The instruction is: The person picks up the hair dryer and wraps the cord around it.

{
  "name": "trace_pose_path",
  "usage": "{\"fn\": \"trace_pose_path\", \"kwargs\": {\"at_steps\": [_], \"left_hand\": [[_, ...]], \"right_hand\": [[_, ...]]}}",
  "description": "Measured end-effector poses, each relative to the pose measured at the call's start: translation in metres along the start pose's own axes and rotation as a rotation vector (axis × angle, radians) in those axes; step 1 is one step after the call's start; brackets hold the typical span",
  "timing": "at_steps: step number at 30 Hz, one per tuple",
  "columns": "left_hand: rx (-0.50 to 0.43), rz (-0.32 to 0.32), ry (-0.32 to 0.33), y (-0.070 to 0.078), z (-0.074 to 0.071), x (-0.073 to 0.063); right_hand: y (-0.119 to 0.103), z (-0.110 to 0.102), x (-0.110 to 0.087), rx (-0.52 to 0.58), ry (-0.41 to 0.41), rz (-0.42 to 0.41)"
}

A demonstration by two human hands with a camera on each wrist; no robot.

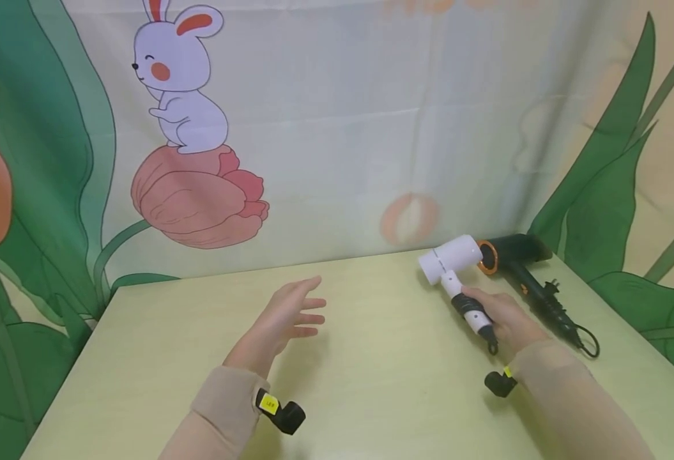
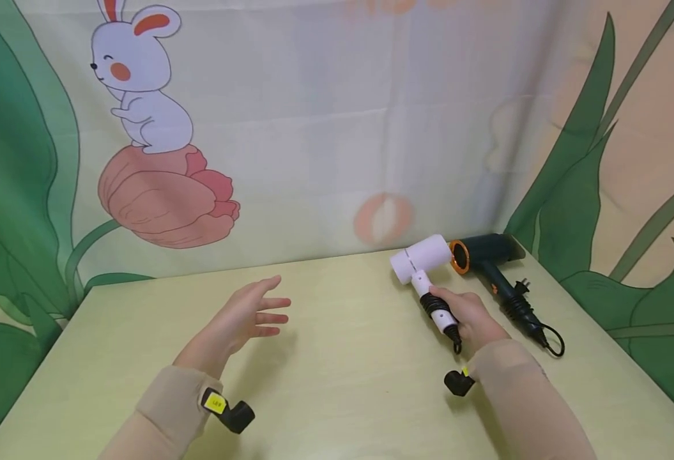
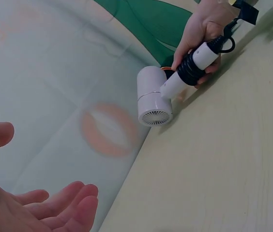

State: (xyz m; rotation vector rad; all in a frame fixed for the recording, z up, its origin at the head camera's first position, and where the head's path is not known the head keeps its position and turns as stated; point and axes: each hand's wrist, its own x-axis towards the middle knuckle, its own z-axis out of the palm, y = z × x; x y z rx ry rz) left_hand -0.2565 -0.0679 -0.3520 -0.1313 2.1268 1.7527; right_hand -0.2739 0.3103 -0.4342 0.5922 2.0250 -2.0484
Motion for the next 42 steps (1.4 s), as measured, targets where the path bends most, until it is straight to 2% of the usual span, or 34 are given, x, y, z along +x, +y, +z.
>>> {"fn": "trace_pose_path", "kwargs": {"at_steps": [7, 10, 15, 17, 21, 24, 28, 34, 36, 38, 42], "left_hand": [[-0.056, 0.029, -0.027, -0.005, -0.003, 0.003], [-0.085, 0.038, -0.026, -0.006, -0.004, 0.004], [-0.113, 0.053, -0.016, -0.008, -0.009, 0.007], [-0.100, 0.060, 0.003, -0.009, -0.011, 0.007], [-0.035, 0.088, 0.089, -0.014, -0.019, 0.005], [0.001, 0.106, 0.146, -0.019, -0.025, 0.002], [0.011, 0.113, 0.176, -0.024, -0.032, 0.000], [0.034, 0.117, 0.194, -0.032, -0.039, -0.001], [0.084, 0.135, 0.207, -0.034, -0.040, 0.000], [0.176, 0.168, 0.232, -0.037, -0.041, 0.000], [0.463, 0.287, 0.315, -0.042, -0.040, -0.001]], "right_hand": [[-0.008, 0.000, 0.001, -0.036, -0.017, 0.024], [-0.009, 0.003, 0.003, -0.077, 0.029, 0.009], [-0.007, 0.006, 0.006, -0.256, 0.190, -0.078], [-0.005, 0.007, 0.007, -0.324, 0.232, -0.112], [0.000, 0.010, 0.007, -0.423, 0.262, -0.153], [0.001, 0.012, 0.008, -0.534, 0.316, -0.194], [-0.007, 0.016, 0.007, -0.700, 0.367, -0.280], [-0.024, 0.021, -0.005, -0.858, 0.343, -0.368], [-0.025, 0.022, -0.011, -0.906, 0.357, -0.407], [-0.024, 0.026, -0.018, -0.973, 0.391, -0.475], [-0.019, 0.040, -0.034, -1.085, 0.476, -0.656]]}}
